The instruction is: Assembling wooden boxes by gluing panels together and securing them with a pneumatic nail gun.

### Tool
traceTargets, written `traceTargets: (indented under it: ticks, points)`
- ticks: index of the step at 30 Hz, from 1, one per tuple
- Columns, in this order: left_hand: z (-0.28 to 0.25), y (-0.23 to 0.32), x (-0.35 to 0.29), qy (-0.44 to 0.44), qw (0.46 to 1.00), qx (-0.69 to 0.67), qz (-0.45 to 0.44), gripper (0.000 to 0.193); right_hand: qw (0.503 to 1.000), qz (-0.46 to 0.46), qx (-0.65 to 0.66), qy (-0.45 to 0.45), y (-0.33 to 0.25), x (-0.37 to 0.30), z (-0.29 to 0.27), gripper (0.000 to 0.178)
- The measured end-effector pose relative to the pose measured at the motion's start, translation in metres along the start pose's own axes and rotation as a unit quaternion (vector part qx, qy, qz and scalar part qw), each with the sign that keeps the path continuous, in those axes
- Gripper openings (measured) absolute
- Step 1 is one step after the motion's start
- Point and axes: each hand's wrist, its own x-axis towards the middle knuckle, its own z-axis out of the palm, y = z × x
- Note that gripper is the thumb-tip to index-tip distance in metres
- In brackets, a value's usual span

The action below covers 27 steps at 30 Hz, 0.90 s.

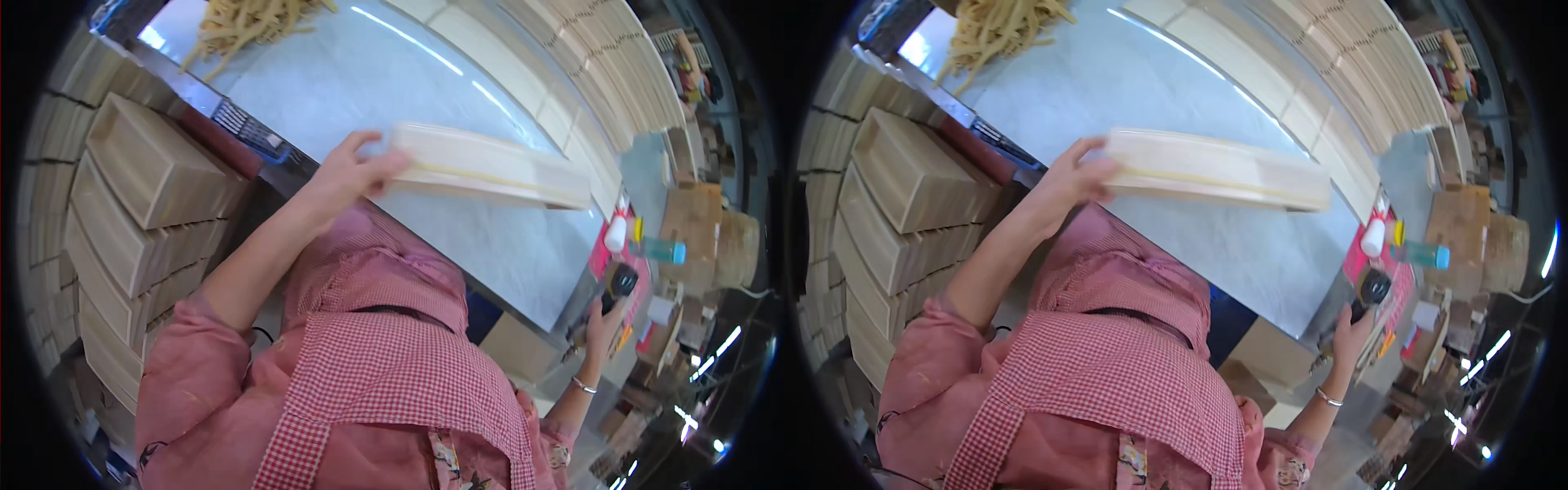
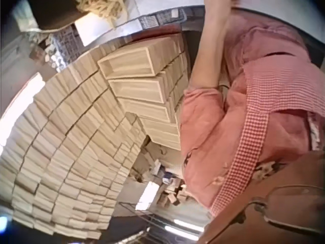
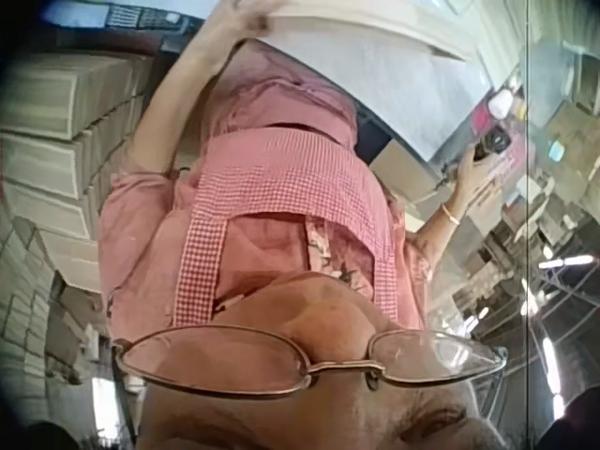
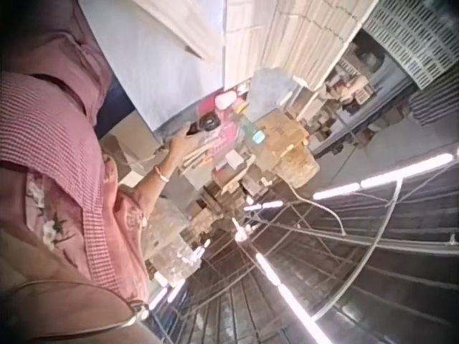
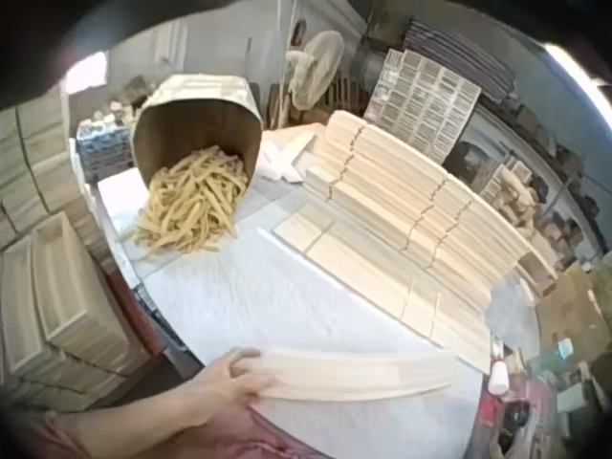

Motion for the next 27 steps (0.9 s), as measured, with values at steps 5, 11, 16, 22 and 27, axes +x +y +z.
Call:
traceTargets:
  ticks: [5,11,16,22,27]
  points:
    - [-0.052,-0.001,-0.063,0.012,0.974,-0.182,-0.134,0.055,0.987,-0.102,-0.084,0.097,0.162,0.043,0.067,0.052]
    - [-0.073,-0.022,-0.07,0.201,0.978,0.057,0.0,0.048,0.987,0.007,-0.134,0.083,0.2,0.066,0.123,0.055]
    - [-0.069,-0.008,-0.036,0.354,0.815,0.396,0.234,0.052,0.989,0.003,-0.12,0.084,0.184,0.077,0.102,0.049]
    - [-0.058,-0.013,-0.003,0.287,0.835,0.441,0.159,0.031,0.93,-0.184,0.085,0.308,0.116,0.073,0.114,0.043]
    - [-0.077,0.036,-0.135,0.346,0.873,0.254,0.231,0.024,0.904,-0.219,0.01,0.368,0.045,0.072,0.098,0.064]
